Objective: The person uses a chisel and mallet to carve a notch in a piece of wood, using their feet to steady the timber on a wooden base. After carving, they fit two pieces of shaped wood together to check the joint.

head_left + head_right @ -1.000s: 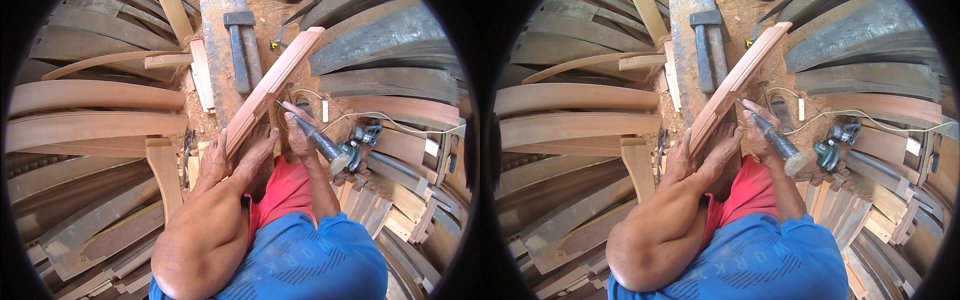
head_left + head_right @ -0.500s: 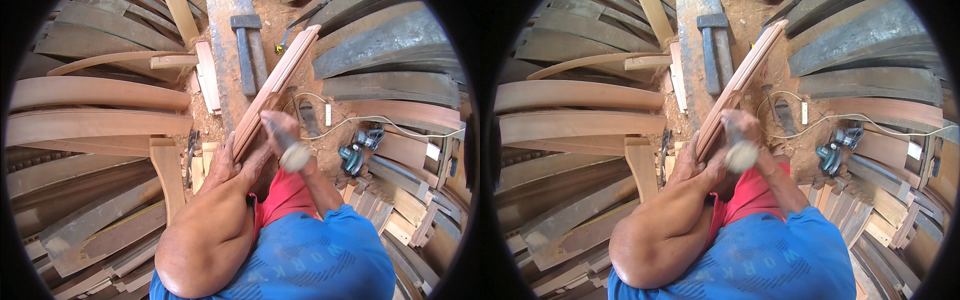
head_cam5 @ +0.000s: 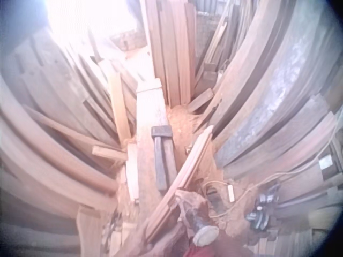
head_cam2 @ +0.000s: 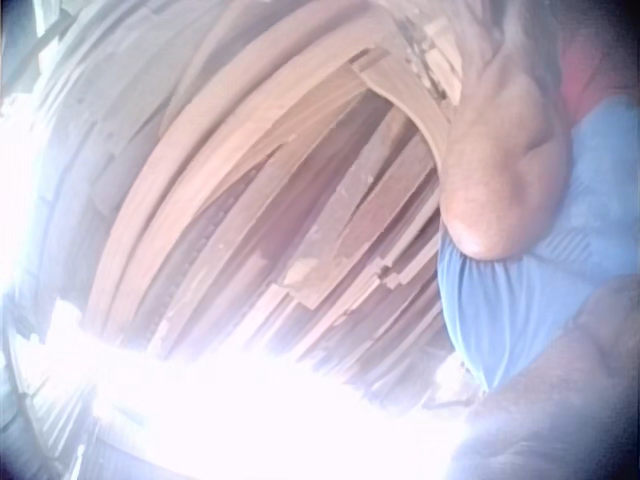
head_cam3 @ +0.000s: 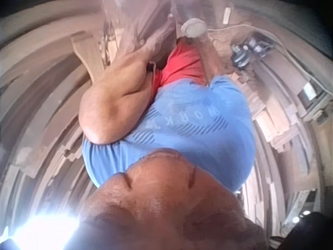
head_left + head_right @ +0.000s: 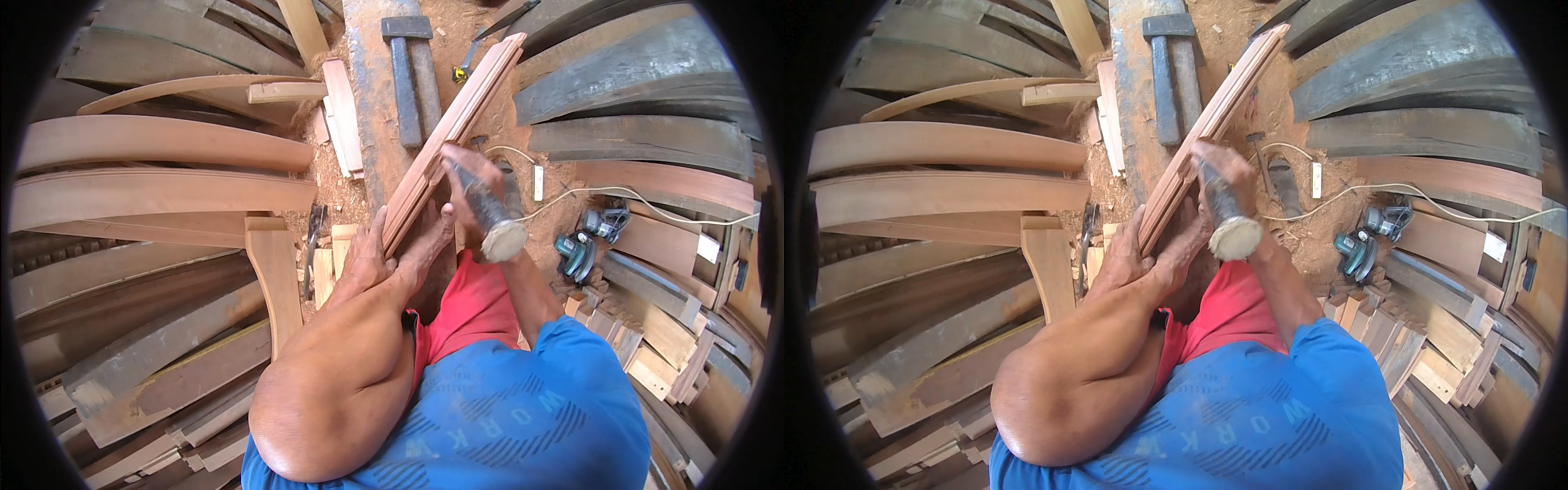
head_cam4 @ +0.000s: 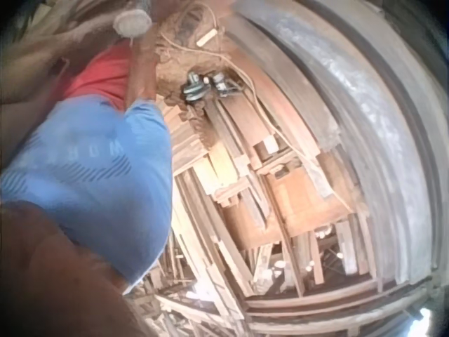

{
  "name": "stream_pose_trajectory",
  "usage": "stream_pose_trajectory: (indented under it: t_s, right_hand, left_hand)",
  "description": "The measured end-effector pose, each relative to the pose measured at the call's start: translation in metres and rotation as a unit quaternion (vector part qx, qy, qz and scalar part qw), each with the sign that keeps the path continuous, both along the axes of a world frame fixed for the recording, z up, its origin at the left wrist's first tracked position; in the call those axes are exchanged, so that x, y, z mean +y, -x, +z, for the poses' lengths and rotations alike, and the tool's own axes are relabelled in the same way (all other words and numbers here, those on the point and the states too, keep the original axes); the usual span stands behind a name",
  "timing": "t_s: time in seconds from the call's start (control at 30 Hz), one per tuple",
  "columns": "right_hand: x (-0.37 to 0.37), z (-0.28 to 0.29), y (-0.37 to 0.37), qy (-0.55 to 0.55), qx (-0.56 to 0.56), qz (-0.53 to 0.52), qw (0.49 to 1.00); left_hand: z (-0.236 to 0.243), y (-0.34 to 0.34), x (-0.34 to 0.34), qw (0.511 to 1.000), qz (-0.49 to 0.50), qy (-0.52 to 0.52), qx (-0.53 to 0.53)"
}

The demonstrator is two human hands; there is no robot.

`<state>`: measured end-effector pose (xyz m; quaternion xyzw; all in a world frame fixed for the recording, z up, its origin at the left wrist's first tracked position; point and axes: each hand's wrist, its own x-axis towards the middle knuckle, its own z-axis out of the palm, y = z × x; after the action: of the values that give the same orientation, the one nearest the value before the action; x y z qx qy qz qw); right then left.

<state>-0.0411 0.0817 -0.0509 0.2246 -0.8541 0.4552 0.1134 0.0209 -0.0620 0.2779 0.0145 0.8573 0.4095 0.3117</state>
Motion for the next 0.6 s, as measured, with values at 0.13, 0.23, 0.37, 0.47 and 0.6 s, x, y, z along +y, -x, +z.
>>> stream_pose_trajectory:
  t_s: [0.13,0.23,0.37,0.47,0.6]
  right_hand:
    - [-0.004,-0.023,-0.001,-0.080,0.049,0.005,0.996]
    - [-0.010,-0.013,-0.035,-0.046,0.013,0.035,0.998]
    - [0.005,-0.005,-0.006,-0.023,-0.010,-0.005,1.000]
    - [0.002,-0.008,0.012,-0.026,0.089,0.001,0.996]
    - [-0.010,-0.018,-0.027,-0.065,0.074,0.026,0.995]
  left_hand:
    - [0.004,-0.001,-0.001,1.000,-0.004,0.005,0.002]
    - [0.001,-0.002,-0.002,1.000,-0.011,-0.001,-0.002]
    - [0.002,-0.002,-0.001,1.000,-0.017,0.002,-0.006]
    - [0.011,-0.006,0.007,1.000,-0.006,0.015,-0.005]
    - [0.002,0.004,0.003,1.000,-0.026,0.007,-0.007]
